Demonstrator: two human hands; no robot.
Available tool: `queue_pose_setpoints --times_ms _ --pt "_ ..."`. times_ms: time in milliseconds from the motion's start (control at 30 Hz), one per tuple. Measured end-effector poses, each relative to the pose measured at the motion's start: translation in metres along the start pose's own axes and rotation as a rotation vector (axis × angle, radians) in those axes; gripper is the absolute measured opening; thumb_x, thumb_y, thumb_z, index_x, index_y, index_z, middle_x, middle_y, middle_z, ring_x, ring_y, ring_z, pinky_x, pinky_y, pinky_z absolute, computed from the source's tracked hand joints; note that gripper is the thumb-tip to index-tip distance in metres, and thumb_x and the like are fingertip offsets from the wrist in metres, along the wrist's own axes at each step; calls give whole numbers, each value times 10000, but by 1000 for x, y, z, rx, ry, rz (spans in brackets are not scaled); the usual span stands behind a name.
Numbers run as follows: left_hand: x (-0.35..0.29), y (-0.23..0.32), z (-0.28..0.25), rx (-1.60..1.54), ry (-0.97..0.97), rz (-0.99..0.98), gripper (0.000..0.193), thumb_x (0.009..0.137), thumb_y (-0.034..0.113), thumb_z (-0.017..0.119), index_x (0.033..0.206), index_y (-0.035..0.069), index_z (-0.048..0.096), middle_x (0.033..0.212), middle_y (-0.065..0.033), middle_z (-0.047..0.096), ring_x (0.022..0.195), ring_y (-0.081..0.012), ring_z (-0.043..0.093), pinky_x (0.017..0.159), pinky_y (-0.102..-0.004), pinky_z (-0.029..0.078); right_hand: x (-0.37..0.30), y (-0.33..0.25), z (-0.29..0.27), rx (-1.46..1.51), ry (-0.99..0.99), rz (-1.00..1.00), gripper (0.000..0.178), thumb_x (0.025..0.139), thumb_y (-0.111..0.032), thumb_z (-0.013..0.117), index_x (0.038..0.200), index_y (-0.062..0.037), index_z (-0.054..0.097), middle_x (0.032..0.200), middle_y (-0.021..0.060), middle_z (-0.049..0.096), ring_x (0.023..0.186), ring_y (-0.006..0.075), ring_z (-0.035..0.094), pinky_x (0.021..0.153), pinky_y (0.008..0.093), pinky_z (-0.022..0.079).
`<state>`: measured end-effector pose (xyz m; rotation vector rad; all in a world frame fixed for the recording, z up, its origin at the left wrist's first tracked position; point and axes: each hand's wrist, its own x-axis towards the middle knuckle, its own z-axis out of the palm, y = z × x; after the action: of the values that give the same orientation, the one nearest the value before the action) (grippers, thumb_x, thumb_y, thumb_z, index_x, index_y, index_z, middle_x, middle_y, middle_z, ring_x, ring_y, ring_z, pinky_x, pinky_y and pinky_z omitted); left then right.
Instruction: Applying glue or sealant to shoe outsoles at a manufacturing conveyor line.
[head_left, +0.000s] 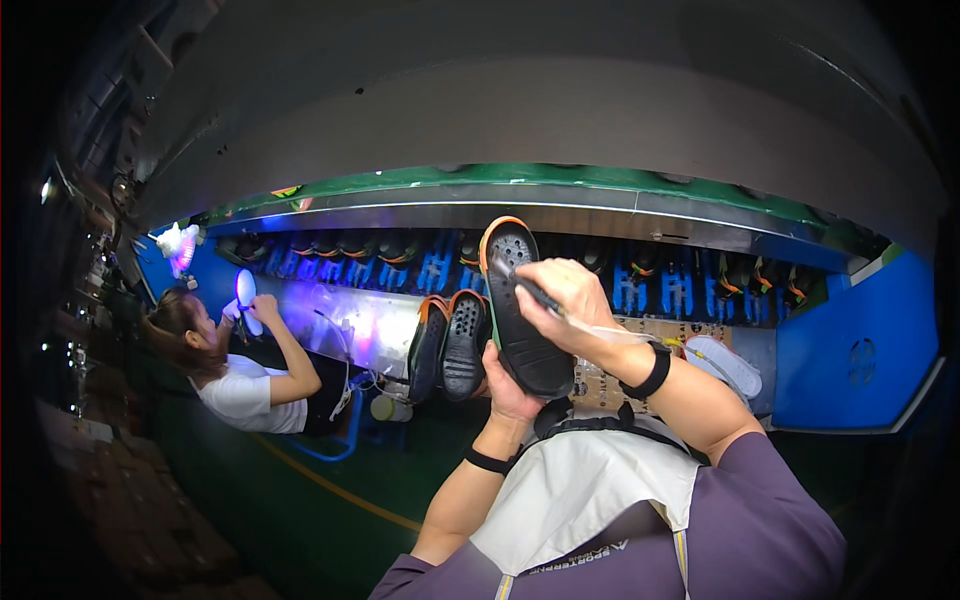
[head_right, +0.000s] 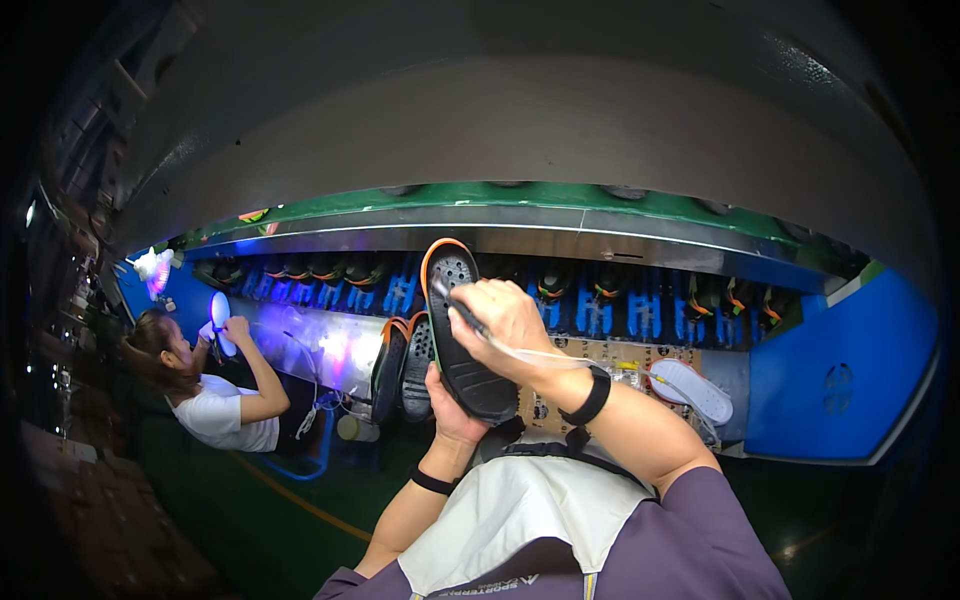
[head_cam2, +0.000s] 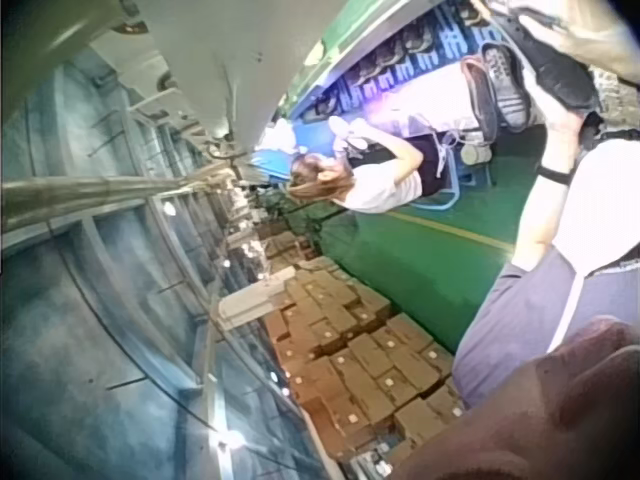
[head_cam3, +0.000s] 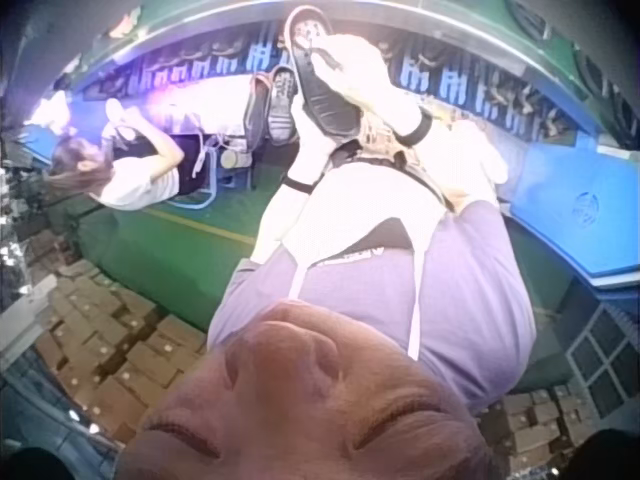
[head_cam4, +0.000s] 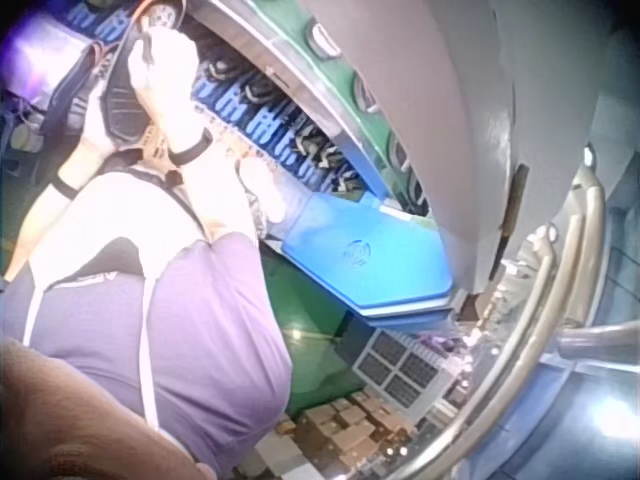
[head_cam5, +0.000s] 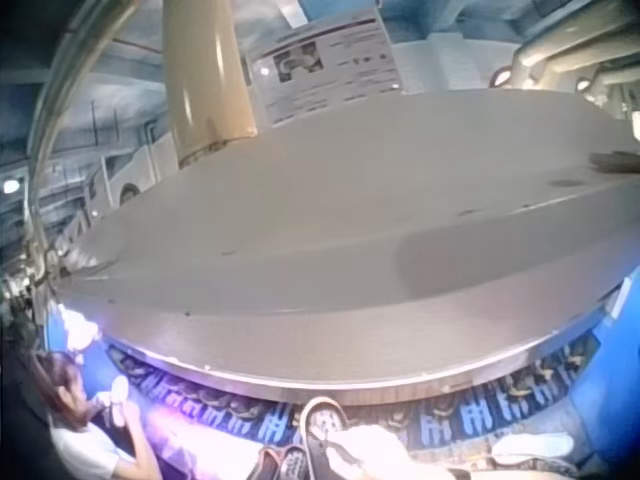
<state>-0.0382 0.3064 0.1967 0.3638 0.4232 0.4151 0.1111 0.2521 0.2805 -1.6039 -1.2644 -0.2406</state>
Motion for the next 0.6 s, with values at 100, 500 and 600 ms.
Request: queue_pose_setpoints --times_ms 100,500,600 --pt "6 2 -10 64 40 99 720 1011 623 385 1482 100 536 1452 -131 612 1326 -311 600 1130 -483 484 -15 -23 -9 -45 -244 -26 182 824 -133 767 958 -35 694 860 159 715 798 357 691 750 454 531" --pt "-4 16 25 -169 -381 18 779 1030 703 236 1565 186 466 1431 -132 633 1273 -354 634 1048 -576 527 33 -31 -33 71 33 -63 217 860 -136 757 1053 -45 714 809 124 657 739 322 638 718 420 519" --pt "-5 19 25 -42 -523 -33 798 1017 725 241 1572 192 453 1472 -121 607 1320 -358 609 1086 -573 510 39 -26 -15 -28 148 -195 301 878 -135 751 1157 -41 690 817 109 636 738 305 616 710 407 508"
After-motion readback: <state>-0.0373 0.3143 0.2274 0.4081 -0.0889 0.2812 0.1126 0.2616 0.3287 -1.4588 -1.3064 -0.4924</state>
